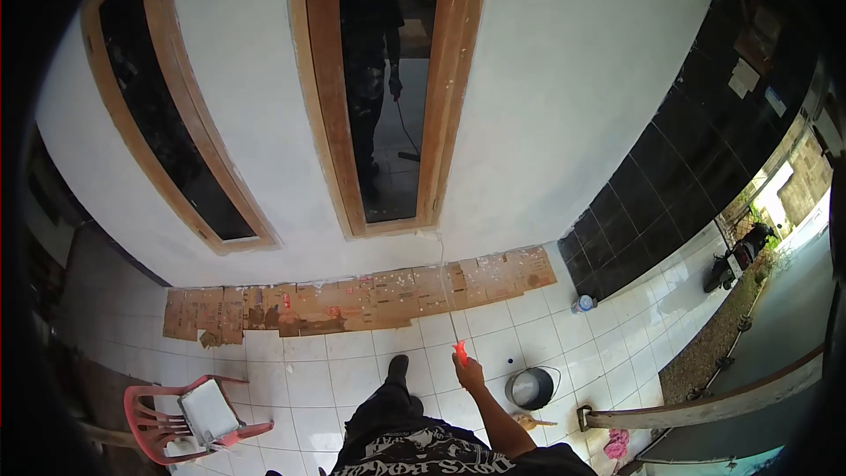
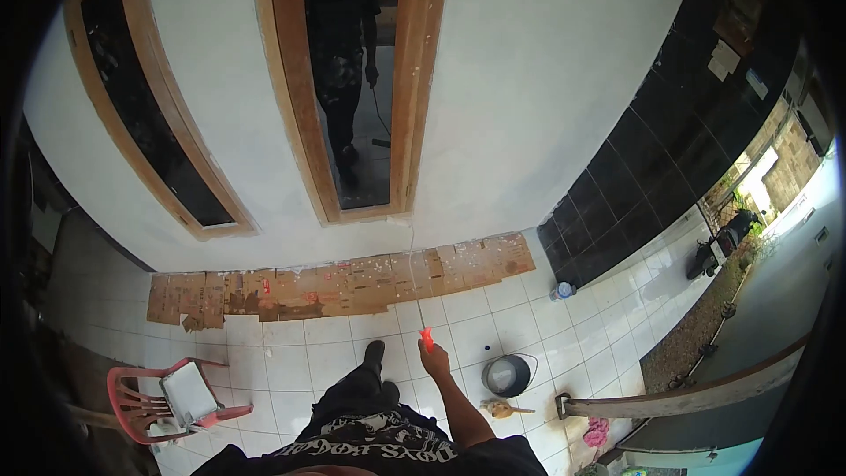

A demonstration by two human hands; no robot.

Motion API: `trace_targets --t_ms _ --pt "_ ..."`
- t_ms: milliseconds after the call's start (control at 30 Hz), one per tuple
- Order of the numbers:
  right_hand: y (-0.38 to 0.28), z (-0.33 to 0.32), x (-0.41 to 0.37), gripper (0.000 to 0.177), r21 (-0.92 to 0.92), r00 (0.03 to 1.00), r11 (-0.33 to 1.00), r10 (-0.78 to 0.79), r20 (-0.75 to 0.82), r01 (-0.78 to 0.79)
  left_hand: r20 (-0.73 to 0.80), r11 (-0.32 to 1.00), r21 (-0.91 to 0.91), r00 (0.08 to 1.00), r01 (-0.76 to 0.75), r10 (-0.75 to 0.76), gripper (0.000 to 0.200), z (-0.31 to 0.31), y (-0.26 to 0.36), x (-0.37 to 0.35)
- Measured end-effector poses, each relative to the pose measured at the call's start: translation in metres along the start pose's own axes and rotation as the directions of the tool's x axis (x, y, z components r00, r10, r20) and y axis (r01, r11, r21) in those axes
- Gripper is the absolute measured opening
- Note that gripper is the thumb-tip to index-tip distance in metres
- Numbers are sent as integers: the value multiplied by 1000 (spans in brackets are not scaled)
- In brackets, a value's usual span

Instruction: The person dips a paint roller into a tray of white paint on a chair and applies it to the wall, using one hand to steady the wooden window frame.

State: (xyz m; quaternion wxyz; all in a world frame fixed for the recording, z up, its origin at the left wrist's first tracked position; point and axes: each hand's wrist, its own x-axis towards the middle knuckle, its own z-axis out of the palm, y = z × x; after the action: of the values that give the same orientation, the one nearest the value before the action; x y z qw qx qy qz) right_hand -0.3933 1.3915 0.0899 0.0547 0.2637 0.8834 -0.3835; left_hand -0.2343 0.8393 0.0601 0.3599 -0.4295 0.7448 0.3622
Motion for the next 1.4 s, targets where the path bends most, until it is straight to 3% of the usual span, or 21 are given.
trace_targets --t_ms 67,200,233,267,300,333,367,433,533,667,767,800,867,1000,1167,1333,1400 --pt "13 25 -16 58 90 989 996 -6 150 -7 -32 980 -197 999 -9 3 96 2 -44 -6" --pt "-16 34 -64 46 67 912 998 -39 409 13 -127 843 -535 992 -62 -7 99 2 -127 -5" --pt "-19 43 -73 42 46 892 997 -71 446 56 -285 814 -550 958 -189 30 101 4 -130 4" --pt "-20 51 -81 39 22 867 994 -101 487 104 -383 830 -479 919 -285 94 93 -1 -131 6" --pt "-9 71 -81 36 2 861 975 -198 469 223 -459 956 -269 888 -118 -20 75 -18 -91 -49" --pt "4 91 -86 33 -16 836 940 -295 462 341 -643 973 -155 765 -171 33 58 -23 -75 -74" --pt "-6 92 -96 32 -32 806 936 -285 518 351 -755 972 -78 650 -220 86 47 -25 -79 -77" --pt "-15 108 -109 32 -69 758 893 -335 559 445 -822 955 -68 558 -288 110 37 -37 -94 -91" --pt "-36 134 -134 31 -36 673 850 -389 629 525 -892 965 -77 450 -249 45 33 -41 -154 -112" --pt "-80 196 -183 29 -19 558 752 -471 683 659 -810 934 -343 536 -105 -237 34 -28 -284 -132" --pt "-115 255 -241 29 -5 529 816 -369 764 578 -767 915 -403 535 27 -354 35 -7 -386 -157" --pt "-132 272 -263 29 -14 528 824 -349 774 566 -734 880 -469 522 73 -434 36 1 -416 -165" --pt "-161 300 -306 29 6 479 731 -454 752 683 -682 813 -562 470 154 -561 37 19 -471 -175" --pt "-216 361 -372 30 15 433 668 -499 751 744 -533 651 -724 415 227 -737 38 38 -529 -205" --pt "-285 440 -415 33 -13 339 542 -507 793 840 -450 572 -779 407 256 -795 40 17 -554 -187" --pt "-366 531 -413 33 7 229 413 -518 824 911 -590 694 -709 431 129 -683 36 -52 -560 -139" --pt "-408 561 -413 31 -65 225 333 -468 855 941 -579 702 -703 480 115 -659 34 -91 -561 -125"
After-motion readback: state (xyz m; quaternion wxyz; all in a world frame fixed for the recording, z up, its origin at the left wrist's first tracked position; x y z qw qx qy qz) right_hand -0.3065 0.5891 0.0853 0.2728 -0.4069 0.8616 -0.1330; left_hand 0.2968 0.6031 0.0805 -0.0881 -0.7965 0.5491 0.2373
